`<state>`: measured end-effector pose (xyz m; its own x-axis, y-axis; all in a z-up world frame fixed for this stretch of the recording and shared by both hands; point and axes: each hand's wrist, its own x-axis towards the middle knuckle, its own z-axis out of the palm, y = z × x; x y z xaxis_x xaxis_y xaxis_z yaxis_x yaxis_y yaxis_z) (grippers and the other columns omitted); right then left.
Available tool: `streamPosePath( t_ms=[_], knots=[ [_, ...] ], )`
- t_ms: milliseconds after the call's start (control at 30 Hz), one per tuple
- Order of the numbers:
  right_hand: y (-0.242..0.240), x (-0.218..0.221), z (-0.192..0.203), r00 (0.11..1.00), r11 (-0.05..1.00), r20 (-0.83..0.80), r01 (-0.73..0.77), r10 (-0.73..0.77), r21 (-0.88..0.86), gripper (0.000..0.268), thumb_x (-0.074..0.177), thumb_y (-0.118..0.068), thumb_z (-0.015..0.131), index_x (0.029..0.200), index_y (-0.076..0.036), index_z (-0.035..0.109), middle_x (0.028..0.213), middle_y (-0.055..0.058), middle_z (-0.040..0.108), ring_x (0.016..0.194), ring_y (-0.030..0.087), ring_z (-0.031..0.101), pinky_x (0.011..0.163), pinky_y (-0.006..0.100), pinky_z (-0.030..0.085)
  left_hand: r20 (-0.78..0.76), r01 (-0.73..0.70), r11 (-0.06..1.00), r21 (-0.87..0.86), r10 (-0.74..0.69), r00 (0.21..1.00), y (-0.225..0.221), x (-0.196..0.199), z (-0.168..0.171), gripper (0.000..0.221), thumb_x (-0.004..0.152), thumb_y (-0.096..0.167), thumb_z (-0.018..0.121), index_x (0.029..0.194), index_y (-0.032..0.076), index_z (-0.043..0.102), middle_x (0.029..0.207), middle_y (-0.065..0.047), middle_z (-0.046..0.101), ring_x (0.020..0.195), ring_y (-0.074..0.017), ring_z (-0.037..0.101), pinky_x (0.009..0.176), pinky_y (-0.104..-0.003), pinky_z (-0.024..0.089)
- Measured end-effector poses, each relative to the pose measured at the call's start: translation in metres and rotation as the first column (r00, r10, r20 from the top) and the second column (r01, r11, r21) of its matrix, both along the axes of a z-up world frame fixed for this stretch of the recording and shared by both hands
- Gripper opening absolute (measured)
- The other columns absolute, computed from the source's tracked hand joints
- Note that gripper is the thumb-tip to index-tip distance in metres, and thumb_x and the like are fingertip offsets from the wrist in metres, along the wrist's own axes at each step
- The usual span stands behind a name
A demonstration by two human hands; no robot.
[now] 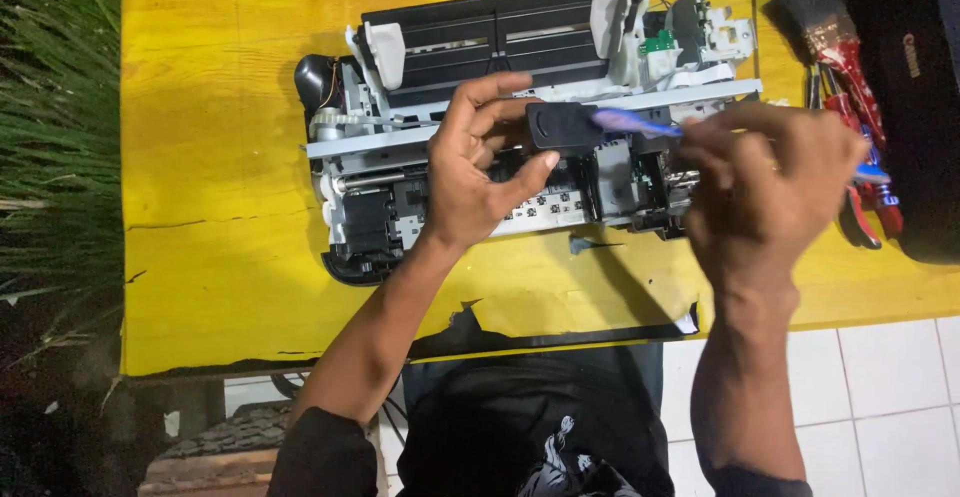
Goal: Removing ink cartridges from a printer, cleaning the contact points with a small brush, and reinstalling them into the carriage.
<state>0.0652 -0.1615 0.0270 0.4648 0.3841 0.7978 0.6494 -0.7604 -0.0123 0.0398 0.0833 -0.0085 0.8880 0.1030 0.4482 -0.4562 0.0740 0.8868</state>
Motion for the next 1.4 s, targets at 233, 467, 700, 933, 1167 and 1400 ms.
streamPosePath(
  t_ms=[233, 467, 700, 933, 1167, 1400],
  knots=[
    [0.029, -0.012, 0.022, 0.958, 0.95, 0.031, -0.287, 0.286, 0.125, 0.015, 0.11, -0.01, 0.068, 0.102, 0.003, 0.069, 0.099, 0.021, 0.069, 0.089, 0.035, 0.062, 0.08, 0.047, 0.044, 0.168, -0.019, 0.999, 0.029, 0.014, 0.986, -0.001, 0.002, -0.002, 0.038, 0.094, 0.019, 0.07, 0.125, 0.001, 0.059, 0.119, -0.014, 0.061, 0.107, -0.027, 0.069, 0.088, -0.033, 0.069],
    [0.009, 0.008, 0.002, 0.969, 0.966, 0.009, -0.246, 0.246, 0.075, 0.017, 0.106, 0.009, 0.083, 0.1, 0.001, 0.069, 0.098, 0.018, 0.069, 0.084, 0.028, 0.053, 0.071, 0.041, 0.038, 0.191, 0.372, 0.901, -0.222, -0.334, 0.923, -0.002, 0.006, -0.016, 0.036, 0.096, 0.008, 0.07, 0.131, 0.003, 0.062, 0.124, -0.012, 0.054, 0.119, -0.0264, 0.058, 0.103, -0.043, 0.065],
    [0.015, -0.019, 0.029, 0.911, 0.908, -0.129, -0.36, 0.392, 0.214, 0.014, 0.102, 0.015, 0.077, 0.102, 0.004, 0.069, 0.101, 0.02, 0.069, 0.09, 0.034, 0.061, 0.083, 0.045, 0.042, 0.077, 0.445, 0.859, -0.251, -0.441, 0.894, -0.001, 0.0, -0.005, 0.041, 0.093, 0.016, 0.07, 0.131, 0.006, 0.063, 0.134, -0.011, 0.06, 0.124, -0.0252, 0.061, 0.111, -0.039, 0.058],
    [-0.006, -0.004, 0.013, 0.973, 0.955, -0.034, -0.215, 0.227, 0.202, 0.014, 0.106, 0.012, 0.087, 0.107, 0.01, 0.073, 0.103, 0.023, 0.069, 0.091, 0.034, 0.062, 0.08, 0.045, 0.043, 0.093, 0.522, 0.794, -0.311, -0.521, 0.848, -0.009, -0.007, 0.014, 0.032, 0.105, 0.011, 0.064, 0.133, 0.006, 0.049, 0.135, -0.029, 0.06, 0.134, -0.0419, 0.06, 0.104, -0.056, 0.065],
    [0.002, -0.009, 0.016, 0.961, 0.953, -0.03, -0.267, 0.274, 0.145, 0.01, 0.105, 0.007, 0.076, 0.098, 0.001, 0.073, 0.096, 0.018, 0.07, 0.083, 0.031, 0.057, 0.075, 0.045, 0.041, 0.132, 0.042, 0.988, 0.146, -0.062, 0.989, -0.015, -0.004, 0.002, 0.039, 0.088, 0.015, 0.081, 0.121, 0.007, 0.063, 0.118, -0.011, 0.069, 0.101, -0.0226, 0.074, 0.08, -0.026, 0.069],
    [0.005, -0.028, 0.028, 0.926, 0.923, -0.112, -0.337, 0.361, 0.184, 0.016, 0.101, 0.014, 0.07, 0.102, 0.0, 0.076, 0.101, 0.021, 0.07, 0.088, 0.036, 0.061, 0.08, 0.047, 0.046, 0.22, -0.07, 0.97, 0.234, 0.017, 0.975, -0.01, -0.002, 0.005, 0.04, 0.082, 0.014, 0.083, 0.118, 0.009, 0.068, 0.112, -0.009, 0.065, 0.104, -0.0206, 0.065, 0.09, -0.03, 0.059]
  ],
)
